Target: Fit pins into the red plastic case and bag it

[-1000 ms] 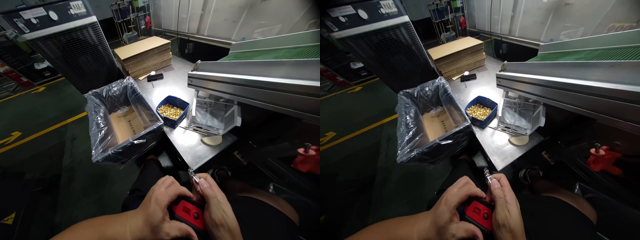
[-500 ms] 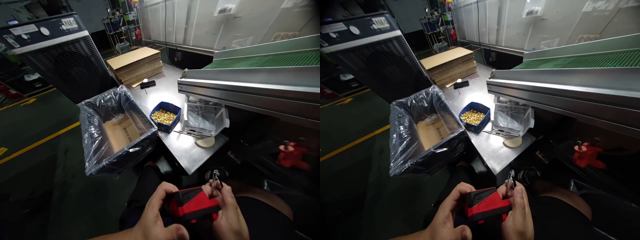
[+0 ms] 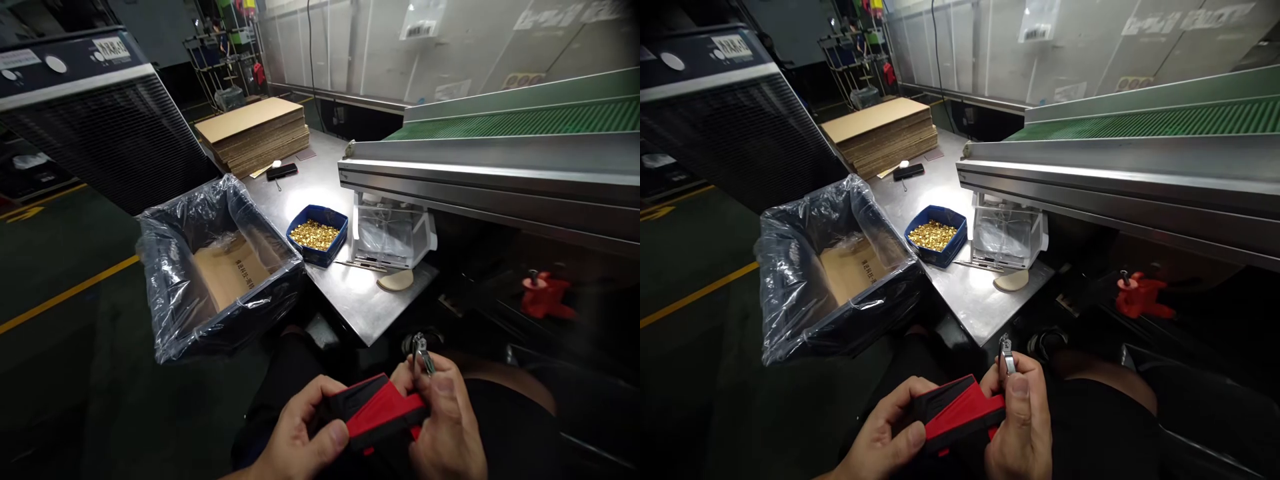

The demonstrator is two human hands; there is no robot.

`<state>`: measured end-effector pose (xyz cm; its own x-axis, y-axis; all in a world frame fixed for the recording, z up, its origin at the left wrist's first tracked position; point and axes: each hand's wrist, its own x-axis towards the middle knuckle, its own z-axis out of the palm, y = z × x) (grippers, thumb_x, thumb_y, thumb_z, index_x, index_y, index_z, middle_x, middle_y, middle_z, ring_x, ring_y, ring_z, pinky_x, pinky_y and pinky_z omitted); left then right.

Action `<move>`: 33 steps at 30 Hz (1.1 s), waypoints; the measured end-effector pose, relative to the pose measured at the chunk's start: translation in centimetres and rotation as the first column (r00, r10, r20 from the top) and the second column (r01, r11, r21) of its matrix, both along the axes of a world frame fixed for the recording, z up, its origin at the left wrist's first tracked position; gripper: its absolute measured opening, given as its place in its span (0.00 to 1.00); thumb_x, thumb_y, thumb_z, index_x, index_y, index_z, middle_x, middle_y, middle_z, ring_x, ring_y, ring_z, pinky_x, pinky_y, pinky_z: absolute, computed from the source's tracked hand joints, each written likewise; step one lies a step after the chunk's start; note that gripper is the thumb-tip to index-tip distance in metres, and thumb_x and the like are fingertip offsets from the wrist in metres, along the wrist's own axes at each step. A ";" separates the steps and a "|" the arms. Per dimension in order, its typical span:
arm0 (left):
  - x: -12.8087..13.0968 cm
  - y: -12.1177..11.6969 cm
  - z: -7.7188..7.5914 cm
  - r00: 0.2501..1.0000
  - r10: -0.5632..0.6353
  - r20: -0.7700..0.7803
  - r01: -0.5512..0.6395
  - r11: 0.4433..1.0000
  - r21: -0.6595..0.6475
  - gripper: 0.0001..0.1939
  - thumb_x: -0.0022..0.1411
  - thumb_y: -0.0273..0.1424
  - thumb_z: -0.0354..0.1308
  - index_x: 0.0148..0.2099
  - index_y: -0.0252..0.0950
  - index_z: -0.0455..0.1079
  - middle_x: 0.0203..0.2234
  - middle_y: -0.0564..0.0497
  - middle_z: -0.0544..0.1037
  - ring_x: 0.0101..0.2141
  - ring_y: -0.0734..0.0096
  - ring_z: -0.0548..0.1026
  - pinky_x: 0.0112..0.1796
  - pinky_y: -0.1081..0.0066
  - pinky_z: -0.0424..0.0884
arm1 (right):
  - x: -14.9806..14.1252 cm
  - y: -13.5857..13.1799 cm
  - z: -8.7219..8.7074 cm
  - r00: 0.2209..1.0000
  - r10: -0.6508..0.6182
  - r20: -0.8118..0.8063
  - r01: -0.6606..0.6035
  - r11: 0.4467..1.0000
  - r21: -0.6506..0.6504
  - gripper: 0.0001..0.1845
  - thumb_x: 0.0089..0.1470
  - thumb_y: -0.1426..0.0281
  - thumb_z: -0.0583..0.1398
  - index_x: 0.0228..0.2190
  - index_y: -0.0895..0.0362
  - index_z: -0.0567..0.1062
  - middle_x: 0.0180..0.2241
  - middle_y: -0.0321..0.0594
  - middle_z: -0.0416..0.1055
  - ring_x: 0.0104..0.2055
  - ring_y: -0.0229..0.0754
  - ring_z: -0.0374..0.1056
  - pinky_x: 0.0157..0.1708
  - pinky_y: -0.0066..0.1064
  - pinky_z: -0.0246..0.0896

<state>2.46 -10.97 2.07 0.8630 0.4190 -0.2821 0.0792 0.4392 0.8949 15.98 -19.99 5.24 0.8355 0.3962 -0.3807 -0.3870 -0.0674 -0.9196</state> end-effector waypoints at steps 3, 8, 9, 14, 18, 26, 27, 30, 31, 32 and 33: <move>0.4 -0.2 -0.2 0.997 0.068 -0.032 -0.063 0.986 0.157 0.26 0.55 0.53 0.66 0.36 0.33 0.69 0.31 0.48 0.70 0.32 0.69 0.67 0.35 0.68 0.62 | -0.3 0.0 0.0 1.000 0.001 -0.008 -0.001 1.000 0.017 0.24 0.61 0.45 0.50 0.36 0.52 0.66 0.21 0.31 0.60 0.23 0.37 0.55 0.23 0.30 0.53; 0.9 -0.3 0.0 0.979 0.186 -0.088 -0.150 0.939 0.309 0.32 0.51 0.60 0.65 0.27 0.35 0.61 0.32 0.47 0.72 0.32 0.67 0.68 0.35 0.68 0.62 | -0.9 0.1 -0.2 0.999 0.019 -0.030 -0.018 0.999 0.047 0.22 0.59 0.45 0.52 0.38 0.51 0.66 0.22 0.32 0.64 0.25 0.39 0.58 0.25 0.31 0.50; 1.0 -0.1 0.2 0.979 0.180 -0.091 -0.142 0.936 0.323 0.32 0.53 0.61 0.63 0.29 0.35 0.64 0.35 0.45 0.73 0.34 0.65 0.69 0.36 0.67 0.64 | -0.9 0.0 -0.2 0.999 0.029 -0.042 -0.026 0.997 0.074 0.22 0.59 0.46 0.52 0.38 0.51 0.65 0.22 0.32 0.63 0.25 0.39 0.58 0.25 0.32 0.49; 1.4 2.2 2.2 0.973 -0.122 -0.195 0.178 0.936 0.305 0.35 0.57 0.61 0.59 0.52 0.37 0.70 0.46 0.43 0.75 0.47 0.55 0.72 0.49 0.59 0.68 | -1.2 -0.6 -0.4 0.991 0.131 -0.033 -0.124 0.979 0.159 0.22 0.60 0.46 0.50 0.35 0.52 0.66 0.22 0.33 0.62 0.25 0.39 0.55 0.26 0.32 0.51; 1.7 3.4 2.9 0.883 -0.401 -0.242 0.443 0.884 0.149 0.43 0.48 0.53 0.72 0.61 0.40 0.66 0.49 0.45 0.75 0.47 0.54 0.73 0.52 0.55 0.70 | -1.6 -0.7 -0.5 0.993 0.115 -0.029 -0.109 0.982 0.156 0.24 0.58 0.44 0.52 0.38 0.51 0.66 0.25 0.33 0.66 0.24 0.39 0.58 0.24 0.31 0.53; 1.3 2.6 1.1 0.970 -0.185 -0.158 0.232 0.900 0.370 0.57 0.41 0.44 0.79 0.69 0.49 0.55 0.54 0.44 0.64 0.52 0.52 0.69 0.54 0.52 0.69 | 0.0 -1.5 -3.1 0.991 0.008 0.136 -0.021 0.995 0.099 0.35 0.52 0.38 0.54 0.40 0.57 0.72 0.42 0.54 0.78 0.49 0.63 0.72 0.48 0.55 0.67; 1.3 2.6 1.1 0.973 -0.175 -0.151 0.221 0.896 0.385 0.56 0.41 0.42 0.79 0.69 0.50 0.55 0.54 0.44 0.64 0.51 0.53 0.69 0.53 0.53 0.70 | 0.3 -1.7 -3.4 0.993 0.027 0.111 -0.039 0.994 0.106 0.36 0.52 0.38 0.55 0.41 0.57 0.73 0.42 0.55 0.78 0.51 0.65 0.72 0.48 0.57 0.67; 1.3 2.7 1.2 0.978 -0.163 -0.130 0.203 0.879 0.431 0.56 0.41 0.36 0.79 0.69 0.51 0.55 0.53 0.46 0.64 0.50 0.55 0.70 0.51 0.55 0.71 | 0.9 -2.1 -3.8 0.990 0.073 0.123 -0.087 0.990 0.113 0.39 0.47 0.35 0.58 0.39 0.58 0.76 0.41 0.56 0.80 0.58 0.69 0.67 0.53 0.61 0.65; 1.3 2.8 1.2 0.980 -0.156 -0.125 0.196 0.878 0.438 0.56 0.41 0.34 0.79 0.69 0.51 0.55 0.52 0.46 0.64 0.50 0.55 0.70 0.51 0.56 0.71 | 1.0 -2.2 -3.7 0.985 0.091 0.145 -0.110 0.986 0.125 0.39 0.45 0.34 0.60 0.37 0.58 0.78 0.40 0.56 0.80 0.59 0.70 0.67 0.57 0.62 0.63; 1.3 2.9 1.2 0.981 -0.147 -0.128 0.189 0.877 0.442 0.55 0.41 0.32 0.78 0.69 0.51 0.56 0.52 0.46 0.64 0.50 0.56 0.69 0.52 0.56 0.71 | 1.0 -2.4 -3.4 0.980 0.113 0.164 -0.138 0.979 0.149 0.39 0.42 0.34 0.62 0.34 0.58 0.79 0.38 0.56 0.81 0.57 0.70 0.68 0.59 0.62 0.61; 1.3 3.0 1.2 0.981 -0.137 -0.139 0.185 0.876 0.446 0.55 0.41 0.30 0.78 0.68 0.51 0.56 0.52 0.47 0.64 0.50 0.56 0.69 0.52 0.56 0.70 | 0.9 -2.5 -2.9 0.978 0.123 0.171 -0.153 0.972 0.178 0.37 0.40 0.35 0.64 0.32 0.57 0.80 0.37 0.55 0.81 0.55 0.70 0.71 0.59 0.61 0.61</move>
